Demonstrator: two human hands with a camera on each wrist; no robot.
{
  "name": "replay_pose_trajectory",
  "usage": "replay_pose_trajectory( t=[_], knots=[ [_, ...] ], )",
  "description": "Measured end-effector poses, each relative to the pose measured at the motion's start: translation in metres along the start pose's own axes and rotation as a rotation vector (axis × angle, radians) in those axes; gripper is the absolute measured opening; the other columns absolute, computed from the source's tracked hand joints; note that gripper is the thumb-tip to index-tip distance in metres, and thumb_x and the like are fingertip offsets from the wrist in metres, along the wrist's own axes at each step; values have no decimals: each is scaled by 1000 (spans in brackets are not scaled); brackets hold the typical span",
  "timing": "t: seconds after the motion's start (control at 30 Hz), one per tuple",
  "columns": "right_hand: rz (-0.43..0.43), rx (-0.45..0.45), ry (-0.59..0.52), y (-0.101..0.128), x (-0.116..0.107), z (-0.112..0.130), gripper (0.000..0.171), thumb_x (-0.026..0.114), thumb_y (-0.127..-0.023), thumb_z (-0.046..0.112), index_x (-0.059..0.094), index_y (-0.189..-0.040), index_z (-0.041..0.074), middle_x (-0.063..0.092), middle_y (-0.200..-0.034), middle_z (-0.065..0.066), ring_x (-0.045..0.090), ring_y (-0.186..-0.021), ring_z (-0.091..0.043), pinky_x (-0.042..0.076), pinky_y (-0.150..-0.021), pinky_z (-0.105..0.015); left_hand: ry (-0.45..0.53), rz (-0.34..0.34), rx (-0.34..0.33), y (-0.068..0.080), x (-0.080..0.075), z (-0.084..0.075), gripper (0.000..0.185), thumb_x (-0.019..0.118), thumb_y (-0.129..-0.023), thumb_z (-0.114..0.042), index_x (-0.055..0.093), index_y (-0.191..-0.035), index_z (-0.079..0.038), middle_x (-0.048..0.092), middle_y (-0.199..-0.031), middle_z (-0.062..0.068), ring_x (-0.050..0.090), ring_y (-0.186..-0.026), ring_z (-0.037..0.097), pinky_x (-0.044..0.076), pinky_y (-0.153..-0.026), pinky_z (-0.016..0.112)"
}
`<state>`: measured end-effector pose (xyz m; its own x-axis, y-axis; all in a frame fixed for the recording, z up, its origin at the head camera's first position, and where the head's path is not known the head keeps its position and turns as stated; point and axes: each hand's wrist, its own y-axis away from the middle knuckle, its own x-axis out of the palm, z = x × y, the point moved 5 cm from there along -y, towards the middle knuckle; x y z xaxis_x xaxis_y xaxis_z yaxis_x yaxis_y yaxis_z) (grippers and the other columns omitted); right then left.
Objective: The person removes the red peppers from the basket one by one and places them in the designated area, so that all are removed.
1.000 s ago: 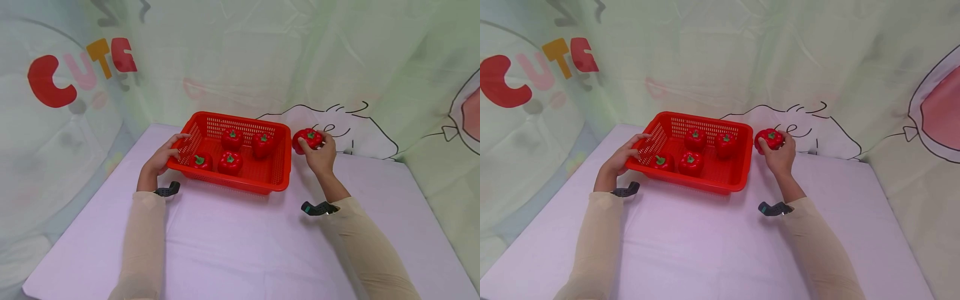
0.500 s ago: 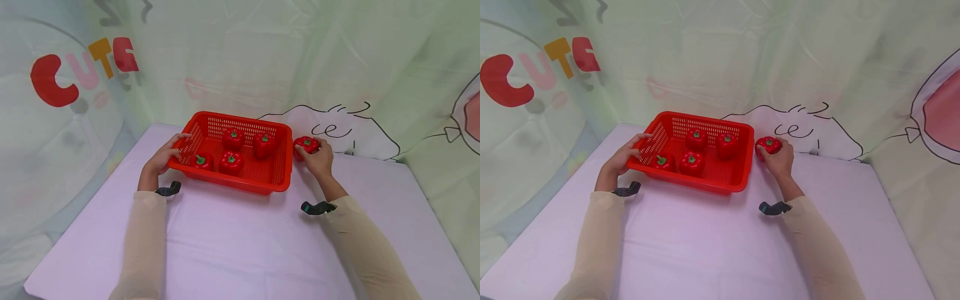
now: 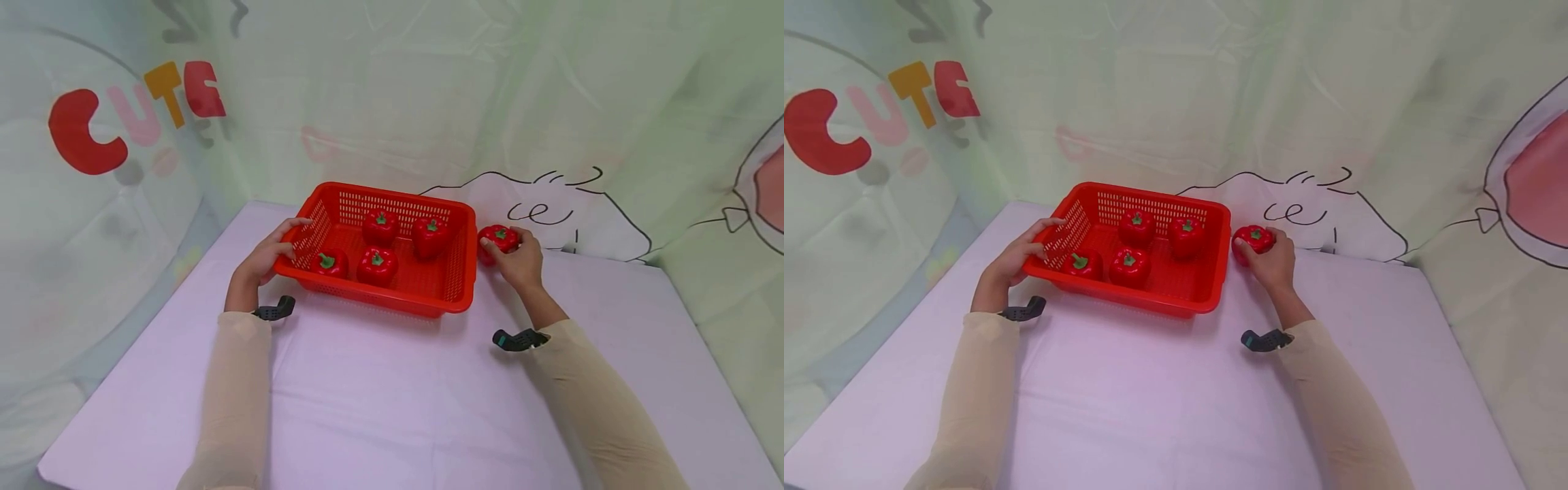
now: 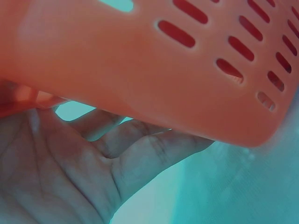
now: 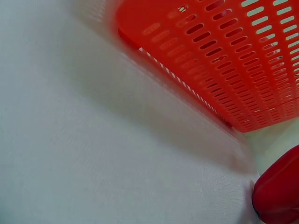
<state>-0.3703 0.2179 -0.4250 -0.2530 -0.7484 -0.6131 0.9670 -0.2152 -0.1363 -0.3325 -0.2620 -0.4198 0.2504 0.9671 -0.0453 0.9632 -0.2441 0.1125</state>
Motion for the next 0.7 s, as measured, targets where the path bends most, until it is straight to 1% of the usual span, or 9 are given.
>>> replay_pose_trajectory(
  t=[0.13,0.23,0.33,0.43,0.5,0.57,0.63,0.7],
  knots=[
    [7,-10,10,-1,0,-1,84,68,-88,43,28,-152,6,38,-150,-22,37,-139,-38,46,-105,-55,-2,4,-2,1,1,1,73,39,-84,7,38,-147,-29,23,-157,8,32,-137,34,59,-84,29],
    [-4,-20,30,0,-2,1,83,66,-89,44,28,-152,7,38,-149,-22,37,-138,-38,47,-104,-56,2,10,2,1,1,1,73,38,-84,7,37,-147,-29,22,-157,8,33,-137,34,59,-85,31],
    [-42,-28,55,2,-7,6,79,63,-90,46,30,-152,9,38,-150,-21,36,-139,-37,47,-103,-57,6,13,4,1,2,1,73,38,-84,7,37,-147,-29,22,-158,8,32,-137,35,59,-86,31],
    [-105,-61,58,5,-13,17,74,61,-91,46,33,-150,11,37,-150,-18,32,-140,-34,44,-106,-58,9,14,1,1,2,1,73,39,-84,8,37,-147,-30,22,-158,8,32,-137,34,59,-86,31],
    [-143,-120,34,10,-17,30,70,62,-92,42,35,-149,11,38,-149,-18,29,-141,-32,41,-108,-58,10,12,-1,0,1,1,73,39,-84,8,38,-146,-30,22,-158,8,32,-137,34,59,-85,30],
    [-158,-194,10,18,-18,48,67,64,-92,37,37,-147,11,38,-148,-17,28,-141,-31,40,-109,-58,10,9,0,0,1,1,73,40,-84,7,38,-146,-30,22,-157,8,32,-138,34,59,-84,30],
    [-145,-267,-8,29,-17,68,67,67,-90,34,38,-147,12,39,-149,-15,28,-142,-31,40,-109,-58,8,4,1,0,0,1,73,41,-83,7,38,-146,-30,23,-157,7,32,-138,34,59,-82,29],
    [-110,-326,-20,40,-13,88,70,70,-88,33,39,-147,13,40,-149,-14,32,-140,-30,44,-106,-57,7,1,3,0,0,1,73,41,-84,7,38,-146,-30,22,-157,7,32,-138,34,59,-82,28]
  ],
)
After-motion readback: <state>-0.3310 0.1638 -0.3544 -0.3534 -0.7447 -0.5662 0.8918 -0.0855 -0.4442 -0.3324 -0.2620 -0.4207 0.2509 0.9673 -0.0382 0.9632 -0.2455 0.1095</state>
